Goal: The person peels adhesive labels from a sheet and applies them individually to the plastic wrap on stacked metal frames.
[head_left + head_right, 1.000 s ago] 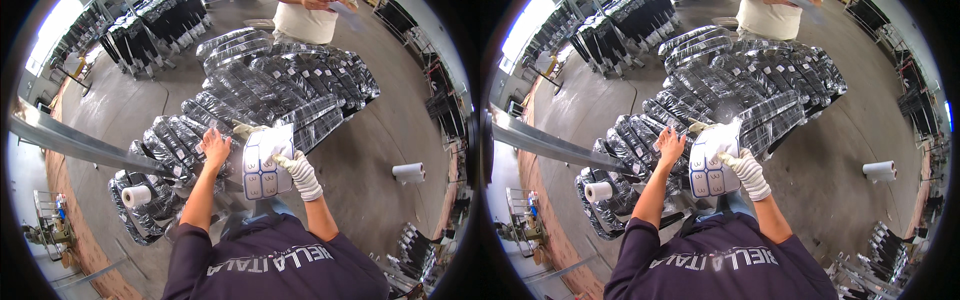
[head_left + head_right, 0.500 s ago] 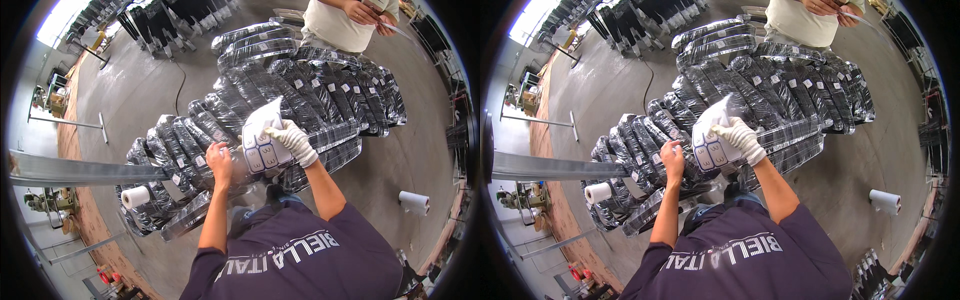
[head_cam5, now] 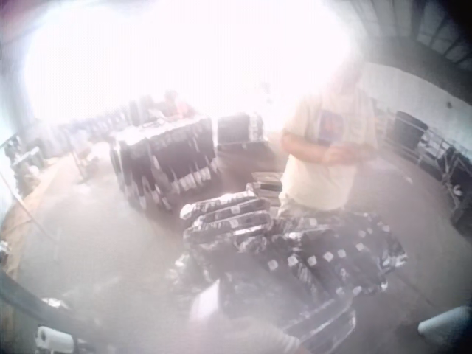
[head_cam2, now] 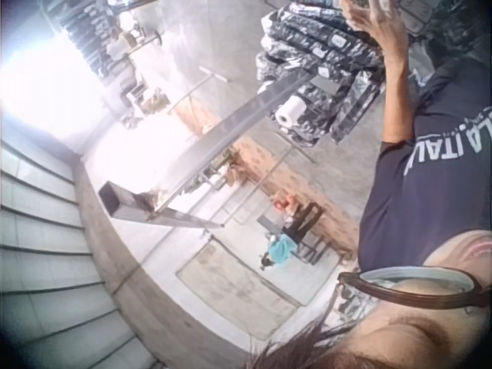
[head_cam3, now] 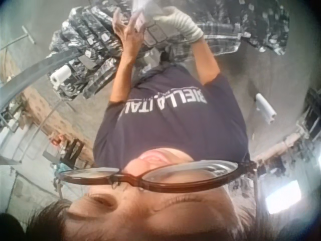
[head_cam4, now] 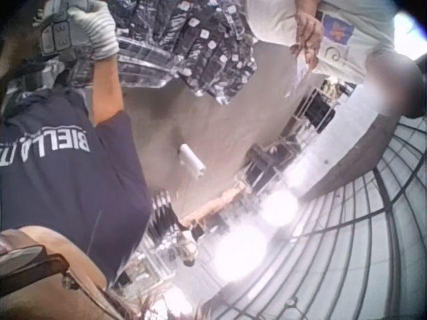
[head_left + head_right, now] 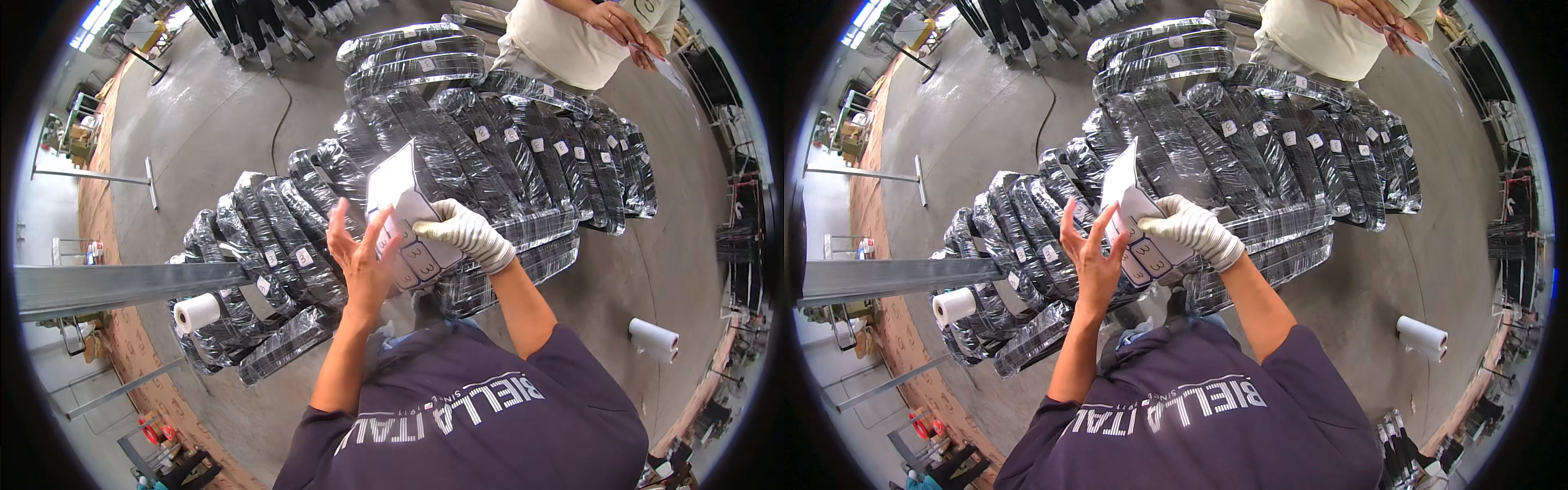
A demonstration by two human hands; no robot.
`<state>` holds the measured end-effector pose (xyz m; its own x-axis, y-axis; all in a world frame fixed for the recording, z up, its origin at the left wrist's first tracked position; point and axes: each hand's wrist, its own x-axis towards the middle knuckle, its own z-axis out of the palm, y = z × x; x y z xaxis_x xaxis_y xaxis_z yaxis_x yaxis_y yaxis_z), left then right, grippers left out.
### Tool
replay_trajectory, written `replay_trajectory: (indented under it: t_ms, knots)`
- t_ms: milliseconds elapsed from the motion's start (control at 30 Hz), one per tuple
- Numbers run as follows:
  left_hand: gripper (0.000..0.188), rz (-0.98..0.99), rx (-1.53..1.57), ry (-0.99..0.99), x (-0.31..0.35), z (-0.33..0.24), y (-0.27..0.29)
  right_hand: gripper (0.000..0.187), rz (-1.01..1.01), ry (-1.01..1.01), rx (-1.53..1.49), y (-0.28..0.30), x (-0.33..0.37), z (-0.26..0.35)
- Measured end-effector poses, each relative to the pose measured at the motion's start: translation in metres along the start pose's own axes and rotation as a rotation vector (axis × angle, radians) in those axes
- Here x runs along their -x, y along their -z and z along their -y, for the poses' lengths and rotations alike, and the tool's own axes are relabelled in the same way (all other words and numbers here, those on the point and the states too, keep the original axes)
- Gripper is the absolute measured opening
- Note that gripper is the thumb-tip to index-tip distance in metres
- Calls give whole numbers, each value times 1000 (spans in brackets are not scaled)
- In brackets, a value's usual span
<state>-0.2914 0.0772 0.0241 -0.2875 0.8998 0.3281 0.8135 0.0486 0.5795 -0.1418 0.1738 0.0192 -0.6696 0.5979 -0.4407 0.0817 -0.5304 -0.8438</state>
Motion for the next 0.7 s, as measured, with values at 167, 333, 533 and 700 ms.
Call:
replay_trajectory:
  t_ms: [167, 333, 533, 700]
  knots:
    - [40, 24, 30, -155, -1, -1, -4, 34, -105, -27, 101, -3, 3, -6]
    - [28, 7, 163, -128, 6, -4, -15, 42, -157, -21, 163, -9, 12, 4]
    - [21, -9, 205, -240, 17, -2, -23, 41, -284, -61, 224, 1, 9, -24]
    - [12, -162, 588, 64, 15, -13, -8, 18, -489, 159, 220, 37, 8, -68]
